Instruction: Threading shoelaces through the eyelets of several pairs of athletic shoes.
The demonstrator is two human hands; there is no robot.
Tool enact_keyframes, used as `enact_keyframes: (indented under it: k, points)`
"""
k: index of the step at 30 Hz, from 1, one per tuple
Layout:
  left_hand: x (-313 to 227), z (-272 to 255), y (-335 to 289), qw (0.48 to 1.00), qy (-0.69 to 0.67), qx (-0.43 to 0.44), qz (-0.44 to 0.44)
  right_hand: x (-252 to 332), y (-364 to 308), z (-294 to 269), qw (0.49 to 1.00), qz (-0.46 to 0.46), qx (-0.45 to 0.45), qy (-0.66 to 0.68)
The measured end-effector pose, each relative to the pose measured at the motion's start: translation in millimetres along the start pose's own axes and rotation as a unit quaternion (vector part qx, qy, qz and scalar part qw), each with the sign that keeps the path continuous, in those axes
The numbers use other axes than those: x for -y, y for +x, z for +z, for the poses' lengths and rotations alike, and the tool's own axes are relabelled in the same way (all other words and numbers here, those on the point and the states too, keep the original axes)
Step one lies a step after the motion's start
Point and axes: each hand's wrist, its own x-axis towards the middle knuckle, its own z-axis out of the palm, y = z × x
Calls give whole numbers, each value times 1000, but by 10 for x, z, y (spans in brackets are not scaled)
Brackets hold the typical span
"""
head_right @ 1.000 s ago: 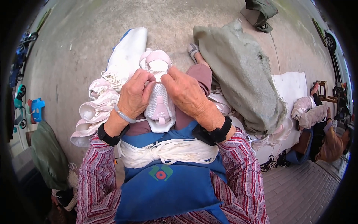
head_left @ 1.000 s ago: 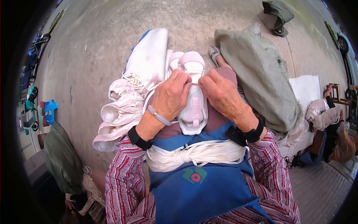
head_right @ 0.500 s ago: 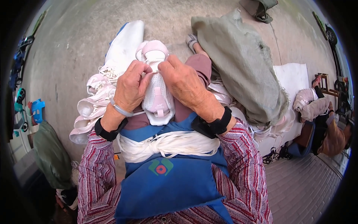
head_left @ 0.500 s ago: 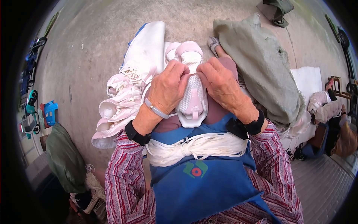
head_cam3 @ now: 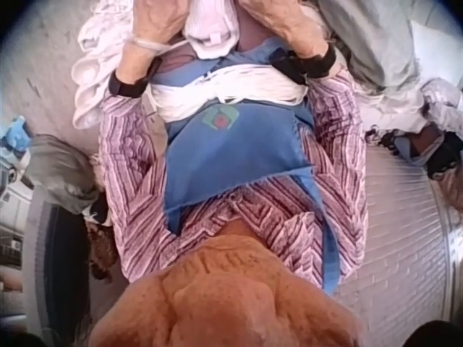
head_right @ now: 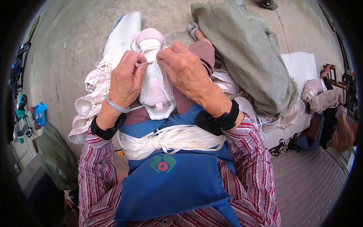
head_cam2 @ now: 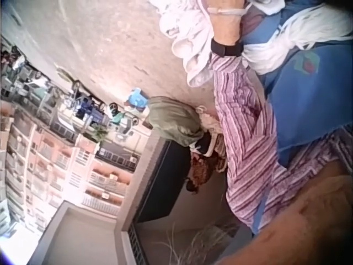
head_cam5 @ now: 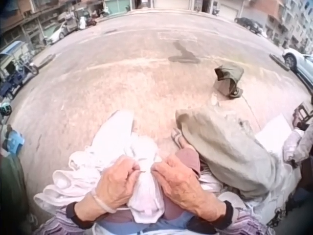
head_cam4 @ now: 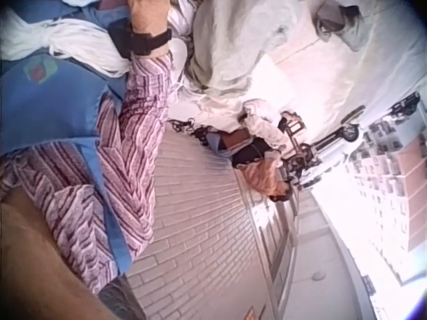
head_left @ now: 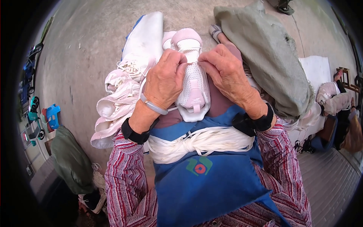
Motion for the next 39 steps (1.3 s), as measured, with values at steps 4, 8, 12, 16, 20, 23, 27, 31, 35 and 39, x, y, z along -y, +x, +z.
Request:
enact_keyframes:
  k: [4, 8, 12, 16, 20, 23, 27, 31, 35, 39]
  points:
    - [-24, -12, -7, 1000, 6, 6, -4, -21, -7, 33, 1000, -7, -9, -5]
    - [-18, 11, -2, 1000, -4, 19, -21, -47, -30, 67, 1000, -11, 9, -2]
    - [-22, -12, 1, 1000, 0, 16, -22, -5, -7, 61, 1000, -19, 19, -9]
    - [-26, -21, -9, 1000, -5, 14, -24, -9, 9, 77, 999, -21, 25, -15]
    - [-2, -15, -8, 1000, 0, -11, 12, 54, 44, 32, 995, -65, 39, -68]
    - [-11, -31, -51, 1000, 4, -10, -1, 97, 41, 43, 990, -91, 48, -98]
    - [-8, 1, -55, 1000, -5, -16, 3, 35, -22, 127, 998, -34, 10, -53]
    - [0, -2, -34, 1000, 0, -8, -12, 11, 15, 113, 997, -46, 19, -55]
    - [-29, -36, 47, 1000, 2, -18, 7, 30, 89, 53, 993, -70, 24, -91]
    - [-87, -132, 28, 1000, -11, -7, -5, 4, 53, 106, 997, -41, 46, -53]
